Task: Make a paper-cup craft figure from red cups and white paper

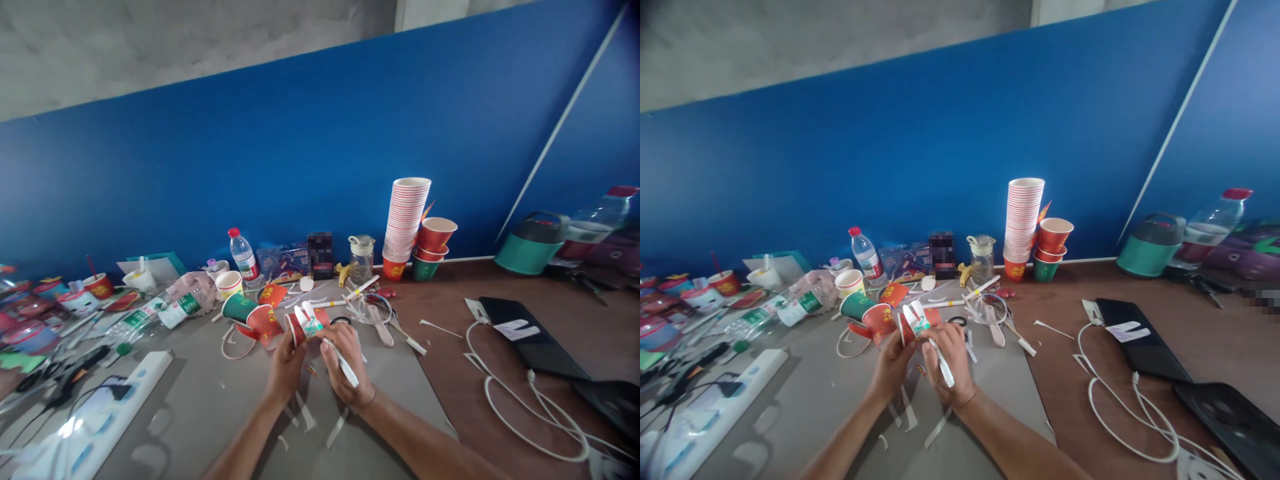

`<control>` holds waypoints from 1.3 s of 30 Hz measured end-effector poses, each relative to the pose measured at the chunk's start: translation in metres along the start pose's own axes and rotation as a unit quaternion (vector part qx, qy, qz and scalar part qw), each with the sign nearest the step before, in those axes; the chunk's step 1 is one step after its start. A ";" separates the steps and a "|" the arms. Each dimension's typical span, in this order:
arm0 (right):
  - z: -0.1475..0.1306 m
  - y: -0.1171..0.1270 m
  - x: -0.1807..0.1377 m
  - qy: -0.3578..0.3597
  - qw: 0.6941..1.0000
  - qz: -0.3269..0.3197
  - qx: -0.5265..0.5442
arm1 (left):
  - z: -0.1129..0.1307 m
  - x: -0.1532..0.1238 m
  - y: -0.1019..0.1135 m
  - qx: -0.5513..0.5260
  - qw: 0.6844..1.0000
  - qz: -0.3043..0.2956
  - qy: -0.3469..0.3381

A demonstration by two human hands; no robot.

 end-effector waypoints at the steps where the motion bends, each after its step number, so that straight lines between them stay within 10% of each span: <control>1: 0.000 0.000 0.000 -0.003 1.000 0.002 -0.002 | 0.000 0.000 0.000 0.005 1.000 0.001 -0.004; 39: 0.009 0.011 0.009 -0.029 0.999 0.028 0.003 | 0.005 -0.004 -0.008 0.058 0.998 -0.033 0.021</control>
Point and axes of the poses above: each hand's wrist, its own x-axis towards the middle knuckle, its own y-axis out of the back of the hand, z = x × y, the point moved 7 cm from there along x, towards the middle knuckle, and after that the axes turned 5 degrees about -x, right-handed, at the moved point
